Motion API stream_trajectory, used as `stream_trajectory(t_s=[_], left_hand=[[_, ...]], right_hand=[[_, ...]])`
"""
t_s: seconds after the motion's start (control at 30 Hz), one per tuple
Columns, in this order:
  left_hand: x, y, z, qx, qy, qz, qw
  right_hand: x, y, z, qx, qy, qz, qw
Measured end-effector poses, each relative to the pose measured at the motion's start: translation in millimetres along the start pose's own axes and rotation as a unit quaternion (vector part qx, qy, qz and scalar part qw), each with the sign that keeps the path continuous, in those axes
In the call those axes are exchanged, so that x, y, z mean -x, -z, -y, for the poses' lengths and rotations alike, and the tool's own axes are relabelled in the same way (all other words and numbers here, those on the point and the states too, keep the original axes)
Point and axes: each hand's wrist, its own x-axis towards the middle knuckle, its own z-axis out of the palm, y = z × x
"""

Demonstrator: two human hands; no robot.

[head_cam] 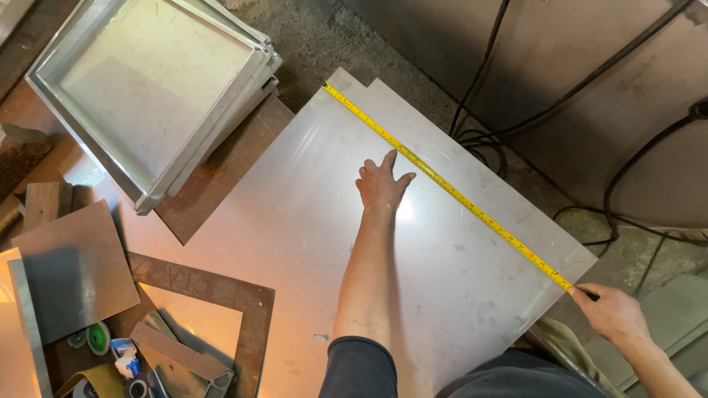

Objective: Using a tape measure to check the dimensions of various metal sheets and drawer hardware in a fabrication setting.

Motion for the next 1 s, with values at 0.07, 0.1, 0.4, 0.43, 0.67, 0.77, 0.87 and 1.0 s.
stream_trajectory(t_s=[0.07, 0.1, 0.4, 0.43, 0.67, 0.77, 0.87, 1.0], left_hand=[[-1, -1, 1, -0.002, -0.002, -0.002, 1.000], [-1, -2, 1, -0.004, -0.004, -0.003, 1.000], [3, -6, 2, 0.008, -0.007, -0.012, 1.000], [5, -4, 1, 0.008, -0.007, -0.012, 1.000], [9, -7, -1, 0.005, -0.012, -0.019, 1.000], [10, -4, -3, 0.000, -0.009, -0.021, 1.000], [12, -5, -4, -0.005, -0.006, -0.015, 1.000], [11, -7, -4, 0.005, -0.002, -0.012, 1.000]], right_hand=[[4, 2, 2, -0.010, -0.001, -0.002, 1.000], [6, 3, 3, -0.021, -0.002, -0.003, 1.000], [4, 4, 4, -0.031, 0.005, -0.007, 0.999], [5, 5, 5, -0.031, 0.005, -0.007, 0.999], [13, 12, 12, -0.017, -0.020, 0.025, 0.999], [9, 8, 8, -0.019, -0.014, 0.022, 0.999], [3, -2, 0, -0.016, 0.019, -0.007, 1.000], [4, -3, 1, -0.002, 0.033, -0.015, 0.999]])
